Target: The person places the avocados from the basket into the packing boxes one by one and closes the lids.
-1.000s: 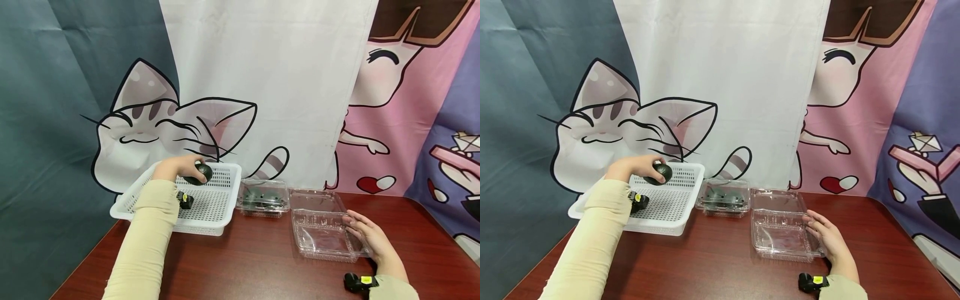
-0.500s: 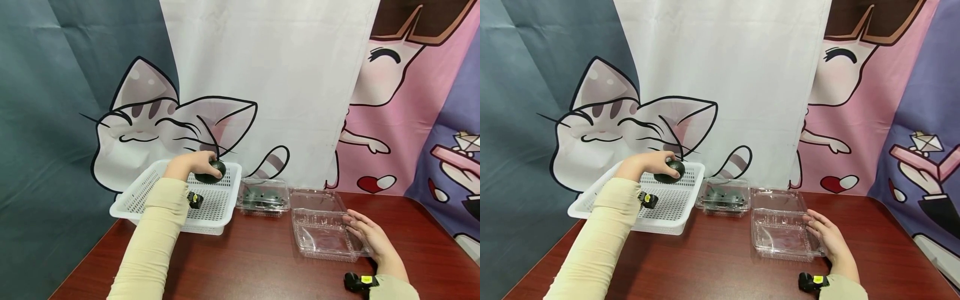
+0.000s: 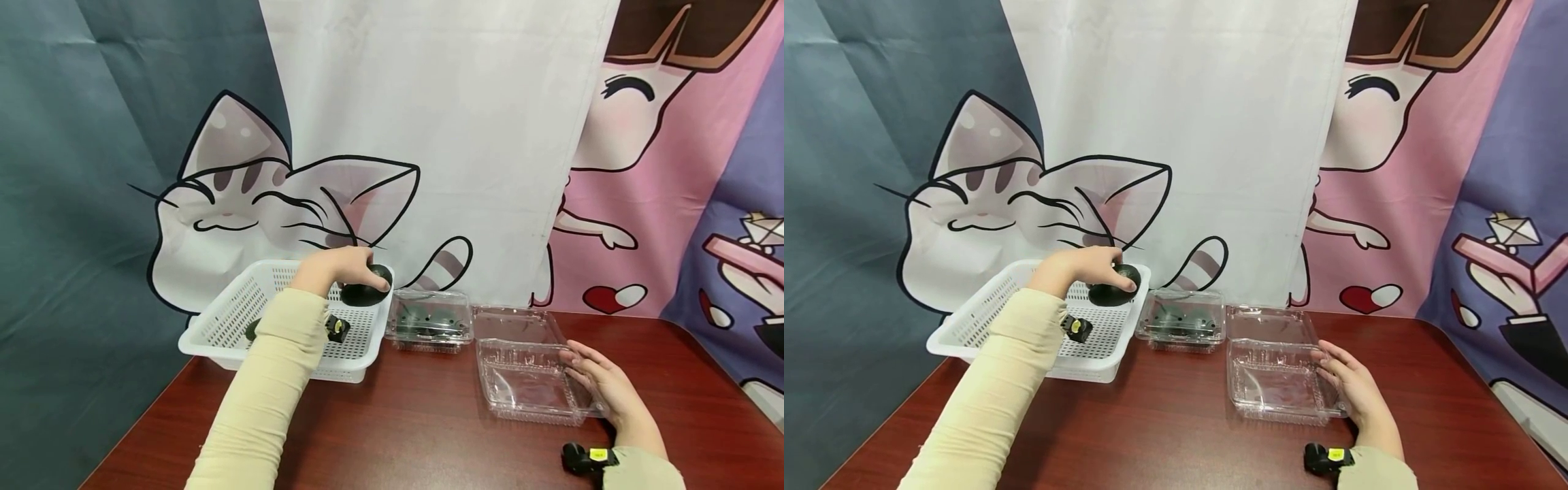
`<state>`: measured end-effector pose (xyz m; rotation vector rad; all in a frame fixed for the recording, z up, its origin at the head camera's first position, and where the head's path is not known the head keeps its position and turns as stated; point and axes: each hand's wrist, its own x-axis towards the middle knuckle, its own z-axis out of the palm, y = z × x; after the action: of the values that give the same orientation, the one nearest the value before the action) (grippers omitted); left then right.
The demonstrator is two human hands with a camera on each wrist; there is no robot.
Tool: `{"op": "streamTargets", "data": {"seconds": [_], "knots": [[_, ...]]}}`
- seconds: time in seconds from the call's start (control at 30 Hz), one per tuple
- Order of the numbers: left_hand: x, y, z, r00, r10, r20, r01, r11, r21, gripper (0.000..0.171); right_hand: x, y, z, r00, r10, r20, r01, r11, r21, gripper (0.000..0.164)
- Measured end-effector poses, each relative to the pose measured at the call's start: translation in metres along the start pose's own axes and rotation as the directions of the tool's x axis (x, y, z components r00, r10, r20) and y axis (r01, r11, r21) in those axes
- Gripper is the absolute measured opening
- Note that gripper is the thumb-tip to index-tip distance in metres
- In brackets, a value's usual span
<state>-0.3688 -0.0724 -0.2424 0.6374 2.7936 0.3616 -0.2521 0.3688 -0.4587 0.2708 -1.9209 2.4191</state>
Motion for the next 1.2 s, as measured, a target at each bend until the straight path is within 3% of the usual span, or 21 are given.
{"op": "streamTargets", "data": {"seconds": [0.37, 0.67, 0.8, 0.93, 1.2], "knots": [[0.013, 0.02, 0.005, 0.997, 0.082, 0.0, -0.082, 0.995, 0.062, 0.047, 0.001, -0.002, 0.0, 1.0, 0.015, -0.011, -0.016, 1.0, -0.022, 0.034], [0.022, 0.04, 0.012, 0.986, 0.156, 0.057, -0.16, 0.985, 0.064, 0.042, 0.0, -0.001, -0.001, 1.0, 0.015, 0.001, -0.015, 1.0, -0.023, 0.036], [0.025, 0.052, 0.014, 0.984, 0.168, 0.066, -0.173, 0.982, 0.081, 0.048, 0.001, -0.001, -0.001, 1.0, 0.026, -0.012, -0.027, 0.999, -0.031, 0.037], [0.029, 0.066, 0.017, 0.98, 0.191, 0.056, -0.195, 0.976, 0.095, 0.057, 0.001, -0.001, 0.0, 1.0, 0.024, -0.02, -0.025, 0.999, -0.026, 0.035], [0.042, 0.091, 0.031, 0.963, 0.269, 0.026, -0.27, 0.961, 0.054, 0.054, 0.0, 0.0, 0.001, 1.0, 0.005, -0.015, -0.006, 1.0, -0.022, 0.035]]}}
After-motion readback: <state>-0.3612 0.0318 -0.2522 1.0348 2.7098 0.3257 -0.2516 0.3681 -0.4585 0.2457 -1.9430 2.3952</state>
